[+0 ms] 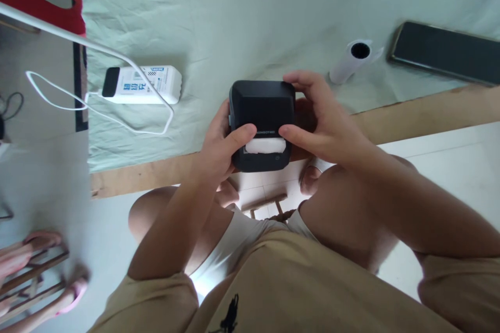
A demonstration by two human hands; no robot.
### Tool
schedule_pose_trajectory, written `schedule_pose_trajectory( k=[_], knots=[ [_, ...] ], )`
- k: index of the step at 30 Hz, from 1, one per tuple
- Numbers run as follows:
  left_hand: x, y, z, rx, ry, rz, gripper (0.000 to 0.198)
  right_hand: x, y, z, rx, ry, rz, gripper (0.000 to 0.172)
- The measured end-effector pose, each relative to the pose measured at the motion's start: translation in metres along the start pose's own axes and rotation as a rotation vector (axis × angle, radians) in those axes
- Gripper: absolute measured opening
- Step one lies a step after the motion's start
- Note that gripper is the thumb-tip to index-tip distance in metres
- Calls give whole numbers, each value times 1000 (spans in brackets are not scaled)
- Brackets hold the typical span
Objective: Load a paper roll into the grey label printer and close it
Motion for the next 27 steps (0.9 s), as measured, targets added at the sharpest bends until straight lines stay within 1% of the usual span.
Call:
schedule_pose_trajectory(
  k=[6,8,10,12,14,16,18,21,24,27],
  knots=[
    [-1,-4,0,38,-40,9,24,0,3,2,12,-25,-2,58],
    [-3,-5,2,99,-61,-23,21,2,3,2,4,-40,-9,57],
    [-4,-5,3,187,-91,-65,25,3,3,1,-7,-64,-41,55],
    [-5,-3,5,223,-118,-88,29,2,0,-2,-1,-115,-90,52],
    [-5,-1,7,188,-117,-89,28,0,-4,-4,51,-169,-153,46],
    [-4,0,8,139,-70,-92,27,-1,-10,-7,146,-190,-215,41],
    [-2,-1,8,105,-12,-113,29,-1,-14,-9,195,-184,-224,39],
    [1,0,8,63,38,-155,33,-2,-13,-10,134,-168,-161,43],
    [3,2,7,40,48,-180,35,-5,-10,-10,61,-189,-125,55],
    [3,3,7,27,47,-202,35,-4,-8,-10,34,-191,-115,58]
  ],
)
Point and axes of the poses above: each hand's wrist, its own z-axis towards the middle knuckle, its own y-axis out of the palm, x = y × z, the point moved 4 cm from there along z, towards the middle knuckle, and after that the axes turned 7 degrees about z, right-handed, at the moved point
